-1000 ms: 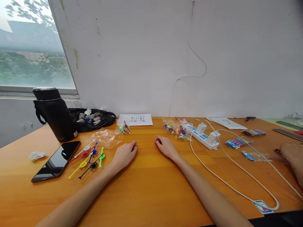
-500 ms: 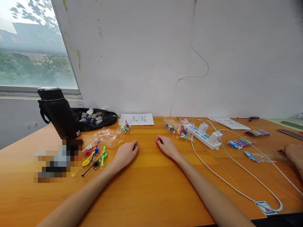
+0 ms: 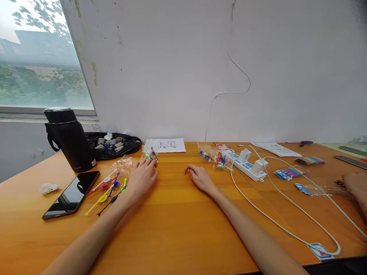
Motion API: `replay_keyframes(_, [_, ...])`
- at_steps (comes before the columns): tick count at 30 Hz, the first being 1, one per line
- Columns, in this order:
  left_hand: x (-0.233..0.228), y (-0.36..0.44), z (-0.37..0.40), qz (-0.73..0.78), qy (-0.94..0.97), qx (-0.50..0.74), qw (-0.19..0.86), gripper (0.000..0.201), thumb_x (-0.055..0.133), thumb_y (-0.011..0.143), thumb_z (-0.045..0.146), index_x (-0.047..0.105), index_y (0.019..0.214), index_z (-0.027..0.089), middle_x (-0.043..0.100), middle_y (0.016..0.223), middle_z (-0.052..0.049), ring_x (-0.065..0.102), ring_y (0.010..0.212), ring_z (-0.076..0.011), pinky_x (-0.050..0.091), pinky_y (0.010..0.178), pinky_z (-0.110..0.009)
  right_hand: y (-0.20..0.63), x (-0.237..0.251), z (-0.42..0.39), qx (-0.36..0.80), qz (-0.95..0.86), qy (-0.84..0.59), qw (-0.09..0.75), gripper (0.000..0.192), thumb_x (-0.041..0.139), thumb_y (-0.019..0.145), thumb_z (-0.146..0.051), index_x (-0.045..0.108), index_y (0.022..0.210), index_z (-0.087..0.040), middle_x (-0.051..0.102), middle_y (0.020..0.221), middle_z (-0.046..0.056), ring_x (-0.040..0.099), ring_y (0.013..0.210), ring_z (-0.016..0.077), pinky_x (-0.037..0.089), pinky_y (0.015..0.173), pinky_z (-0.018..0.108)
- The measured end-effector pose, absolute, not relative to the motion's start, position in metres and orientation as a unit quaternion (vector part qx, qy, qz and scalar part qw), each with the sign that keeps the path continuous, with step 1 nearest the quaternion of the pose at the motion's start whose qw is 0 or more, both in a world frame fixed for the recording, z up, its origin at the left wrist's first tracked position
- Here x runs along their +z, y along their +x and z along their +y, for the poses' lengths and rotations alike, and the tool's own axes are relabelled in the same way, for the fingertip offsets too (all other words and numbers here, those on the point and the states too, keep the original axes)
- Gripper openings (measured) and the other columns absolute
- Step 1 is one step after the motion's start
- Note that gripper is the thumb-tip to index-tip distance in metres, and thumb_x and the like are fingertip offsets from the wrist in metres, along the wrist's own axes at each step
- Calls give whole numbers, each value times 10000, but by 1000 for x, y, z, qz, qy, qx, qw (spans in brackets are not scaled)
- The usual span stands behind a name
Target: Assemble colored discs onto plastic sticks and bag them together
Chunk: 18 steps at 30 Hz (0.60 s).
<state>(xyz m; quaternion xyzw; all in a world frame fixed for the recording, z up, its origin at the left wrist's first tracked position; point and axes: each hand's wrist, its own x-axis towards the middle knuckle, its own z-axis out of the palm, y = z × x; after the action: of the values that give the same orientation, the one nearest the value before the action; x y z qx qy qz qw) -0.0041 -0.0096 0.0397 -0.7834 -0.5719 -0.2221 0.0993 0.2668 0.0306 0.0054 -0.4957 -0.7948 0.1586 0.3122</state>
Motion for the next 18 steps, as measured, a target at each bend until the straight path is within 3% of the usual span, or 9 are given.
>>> replay_keyframes(3, [42,-20,-5,-612,-749,-196,163,253,463,880,212,595,1094,190,604,1157,-144,506,1104,-324,367,968,-456,265,5,31,206,-790,-480,322,328,326,929,-164,644,991,-214,639,634,-16,578,636,165,375,676,257])
replay_keyframes(6, [40,-32,-2,-631,-733,-172,186,284,483,852,174,583,1118,181,571,1157,-148,488,1104,-323,388,962,-447,263,5,32,210,-785,-474,340,299,336,923,-163,623,992,-212,674,731,-3,609,722,167,396,722,260])
replay_keyframes(14, [35,-50,10,-614,-752,-197,139,315,391,830,27,539,1073,163,536,1142,-128,525,1061,-272,439,916,-382,261,5,30,182,-801,-458,339,229,420,911,-179,644,948,-209,685,889,35,614,818,174,418,760,282])
replay_keyframes(18, [50,-35,3,-587,-749,-288,103,238,406,846,71,517,1026,179,537,1094,-107,547,1024,-262,455,912,-382,246,6,25,303,-746,-440,398,215,436,951,-321,607,1007,-203,678,869,42,622,774,171,466,743,300])
